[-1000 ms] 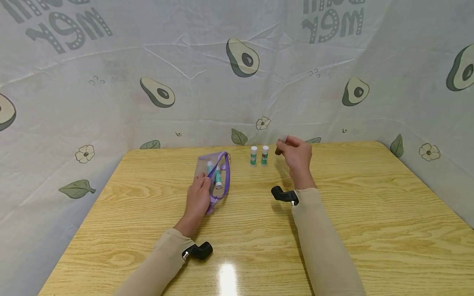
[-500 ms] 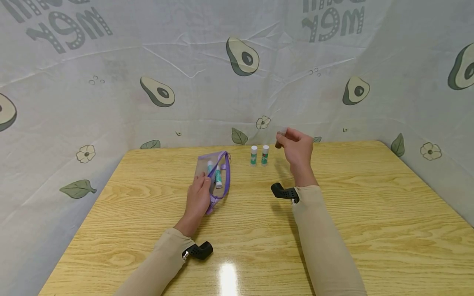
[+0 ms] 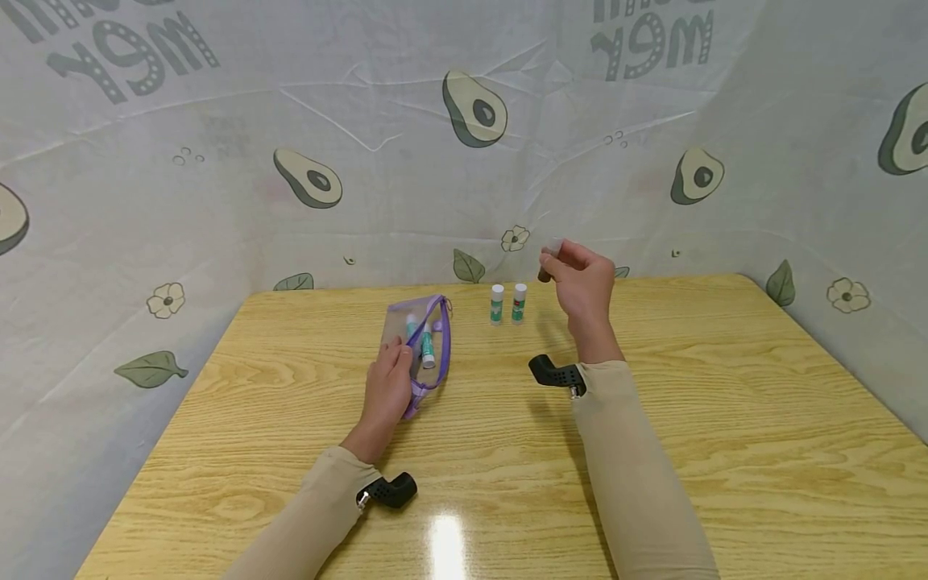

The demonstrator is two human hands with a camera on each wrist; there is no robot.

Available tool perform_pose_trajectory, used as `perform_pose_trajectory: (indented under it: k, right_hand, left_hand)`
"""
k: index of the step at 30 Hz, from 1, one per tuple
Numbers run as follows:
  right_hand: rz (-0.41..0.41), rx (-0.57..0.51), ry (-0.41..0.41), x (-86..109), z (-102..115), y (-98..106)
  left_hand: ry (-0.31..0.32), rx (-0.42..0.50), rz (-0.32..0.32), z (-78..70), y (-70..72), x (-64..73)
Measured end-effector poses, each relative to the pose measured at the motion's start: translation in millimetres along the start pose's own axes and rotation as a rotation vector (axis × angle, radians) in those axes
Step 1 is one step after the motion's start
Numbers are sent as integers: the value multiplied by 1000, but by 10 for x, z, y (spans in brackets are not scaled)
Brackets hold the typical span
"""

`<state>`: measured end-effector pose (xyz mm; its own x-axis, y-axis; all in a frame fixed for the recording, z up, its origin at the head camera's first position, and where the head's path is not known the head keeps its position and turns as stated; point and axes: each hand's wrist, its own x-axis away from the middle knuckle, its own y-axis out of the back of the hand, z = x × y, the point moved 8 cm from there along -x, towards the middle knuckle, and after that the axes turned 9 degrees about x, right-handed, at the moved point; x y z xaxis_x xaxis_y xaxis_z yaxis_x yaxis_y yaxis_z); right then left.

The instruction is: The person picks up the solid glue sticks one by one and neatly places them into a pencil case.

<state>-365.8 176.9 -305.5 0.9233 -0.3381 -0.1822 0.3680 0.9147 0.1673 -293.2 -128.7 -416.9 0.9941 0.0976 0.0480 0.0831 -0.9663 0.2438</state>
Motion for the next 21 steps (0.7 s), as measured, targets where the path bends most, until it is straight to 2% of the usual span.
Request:
perform_pose_trajectory:
  k: [6,21]
  right_hand:
    - [5,4,-1,-4,4,-31]
    - [80,58,7,38,22,-274]
  left_hand:
    - [11,9,6,-1,-5,4]
    - [7,2,7,-24,1,-4]
